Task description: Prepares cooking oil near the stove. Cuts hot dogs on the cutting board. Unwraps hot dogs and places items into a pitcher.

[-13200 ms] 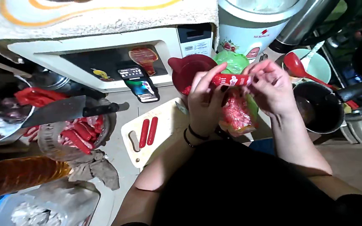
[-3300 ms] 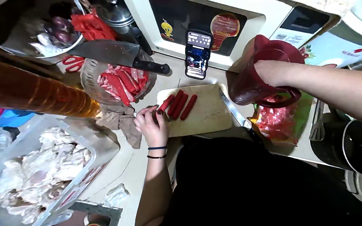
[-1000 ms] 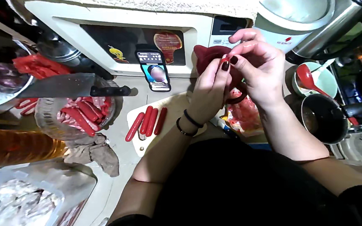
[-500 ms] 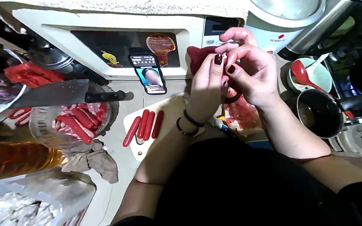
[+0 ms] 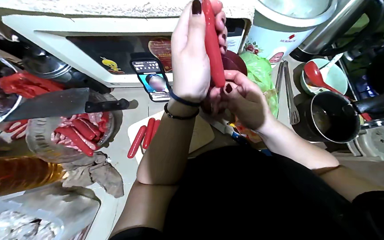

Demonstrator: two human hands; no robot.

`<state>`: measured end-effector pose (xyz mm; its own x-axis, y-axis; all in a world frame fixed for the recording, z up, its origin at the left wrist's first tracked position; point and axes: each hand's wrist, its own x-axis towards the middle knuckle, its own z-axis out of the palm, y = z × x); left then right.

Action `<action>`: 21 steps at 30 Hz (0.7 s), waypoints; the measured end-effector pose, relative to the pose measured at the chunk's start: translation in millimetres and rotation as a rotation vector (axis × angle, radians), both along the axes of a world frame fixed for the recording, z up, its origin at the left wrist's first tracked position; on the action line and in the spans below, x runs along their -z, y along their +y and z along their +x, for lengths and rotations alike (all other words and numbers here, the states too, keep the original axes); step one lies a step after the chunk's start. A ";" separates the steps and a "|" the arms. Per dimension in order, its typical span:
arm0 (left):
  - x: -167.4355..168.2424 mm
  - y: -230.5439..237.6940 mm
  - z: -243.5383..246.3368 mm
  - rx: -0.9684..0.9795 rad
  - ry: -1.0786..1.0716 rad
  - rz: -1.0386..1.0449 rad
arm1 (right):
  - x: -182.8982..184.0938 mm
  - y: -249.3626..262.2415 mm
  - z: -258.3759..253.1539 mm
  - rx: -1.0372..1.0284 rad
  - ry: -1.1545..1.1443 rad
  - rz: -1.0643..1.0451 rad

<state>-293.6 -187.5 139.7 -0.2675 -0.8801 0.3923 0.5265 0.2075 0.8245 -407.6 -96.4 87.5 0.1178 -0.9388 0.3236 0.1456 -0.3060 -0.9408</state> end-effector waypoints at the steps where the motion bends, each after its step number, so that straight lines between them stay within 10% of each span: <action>1: -1.6 -1.4 -1.4 0.006 0.030 0.022 | -1.5 -0.1 -1.0 0.028 0.016 -0.019; 9: 1.5 2.4 -5.7 0.038 -0.137 -0.038 | -10.4 -3.9 -9.3 0.266 0.131 0.041; 21: 1.8 15.2 0.5 0.178 -0.329 -0.133 | -19.6 -1.0 -17.6 -0.026 -0.008 0.180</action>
<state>-293.1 -172.2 137.9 -0.5420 -0.7559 0.3671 0.2759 0.2526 0.9274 -425.1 -97.4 107.1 0.1409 -0.9783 0.1519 0.1591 -0.1291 -0.9788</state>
